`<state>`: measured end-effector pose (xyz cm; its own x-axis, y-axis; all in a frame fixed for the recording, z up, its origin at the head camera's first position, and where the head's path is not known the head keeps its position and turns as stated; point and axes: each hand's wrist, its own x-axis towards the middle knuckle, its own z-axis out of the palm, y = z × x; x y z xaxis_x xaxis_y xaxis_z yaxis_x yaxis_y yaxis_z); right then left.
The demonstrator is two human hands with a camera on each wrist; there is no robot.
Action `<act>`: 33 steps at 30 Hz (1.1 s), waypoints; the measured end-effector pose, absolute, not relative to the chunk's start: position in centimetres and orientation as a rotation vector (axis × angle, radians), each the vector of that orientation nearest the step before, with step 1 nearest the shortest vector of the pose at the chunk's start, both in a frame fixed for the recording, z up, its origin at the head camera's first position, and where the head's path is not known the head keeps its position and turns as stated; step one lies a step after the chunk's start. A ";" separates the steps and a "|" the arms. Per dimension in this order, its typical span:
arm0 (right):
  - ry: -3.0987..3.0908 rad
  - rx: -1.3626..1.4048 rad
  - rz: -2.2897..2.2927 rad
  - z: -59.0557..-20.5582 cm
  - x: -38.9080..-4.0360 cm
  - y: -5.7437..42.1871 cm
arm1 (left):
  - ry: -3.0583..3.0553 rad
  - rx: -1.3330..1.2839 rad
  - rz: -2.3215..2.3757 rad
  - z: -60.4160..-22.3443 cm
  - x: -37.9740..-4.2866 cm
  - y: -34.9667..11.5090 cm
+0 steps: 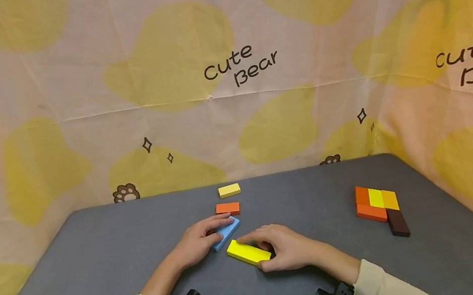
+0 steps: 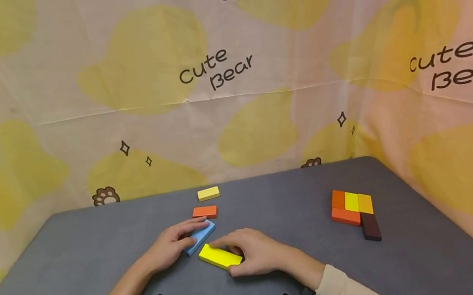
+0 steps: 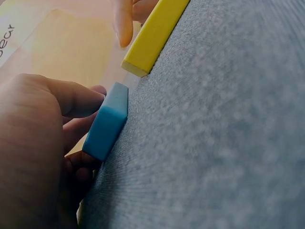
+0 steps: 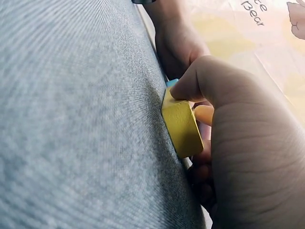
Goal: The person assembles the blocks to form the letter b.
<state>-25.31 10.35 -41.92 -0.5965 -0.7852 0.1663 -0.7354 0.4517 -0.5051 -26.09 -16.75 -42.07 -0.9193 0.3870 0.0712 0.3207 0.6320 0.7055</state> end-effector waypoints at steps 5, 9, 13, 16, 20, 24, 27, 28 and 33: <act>2.604 -1.362 -0.767 -41.6 -25.2 10.2 | 2.733 0.690 1.129 -41.7 -26.0 -16.9; 2.616 -1.376 -0.721 -41.2 -25.1 10.1 | 2.740 0.737 1.088 -41.4 -25.9 -17.0; 2.636 -1.393 -0.691 -40.6 -25.2 10.0 | 2.775 0.745 1.036 -40.9 -26.0 -17.0; 2.646 -1.415 -0.685 -40.2 -25.2 10.1 | 2.800 0.769 0.994 -40.3 -26.1 -16.9; 2.639 -1.432 -0.709 -39.7 -25.4 10.3 | 2.811 0.784 0.975 -39.6 -26.3 -16.7; 2.629 -1.386 -0.770 -39.4 -25.4 10.6 | 2.819 0.754 0.990 -39.3 -26.5 -16.4; 2.616 -1.364 -0.813 -39.3 -25.2 10.8 | 2.822 0.731 1.008 -39.2 -26.5 -16.2; 2.610 -1.363 -0.830 -39.2 -25.1 10.9 | 2.821 0.722 1.021 -39.2 -26.4 -16.1; 2.587 -1.347 -0.986 -38.9 -24.9 10.9 | 2.797 0.686 1.147 -38.7 -26.2 -16.3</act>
<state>-24.93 10.95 -38.93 -0.6155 -0.7545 0.2278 -0.7146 0.4123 -0.5651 -26.25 -16.25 -38.70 -0.9013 0.4144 0.1263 0.3838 0.6284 0.6766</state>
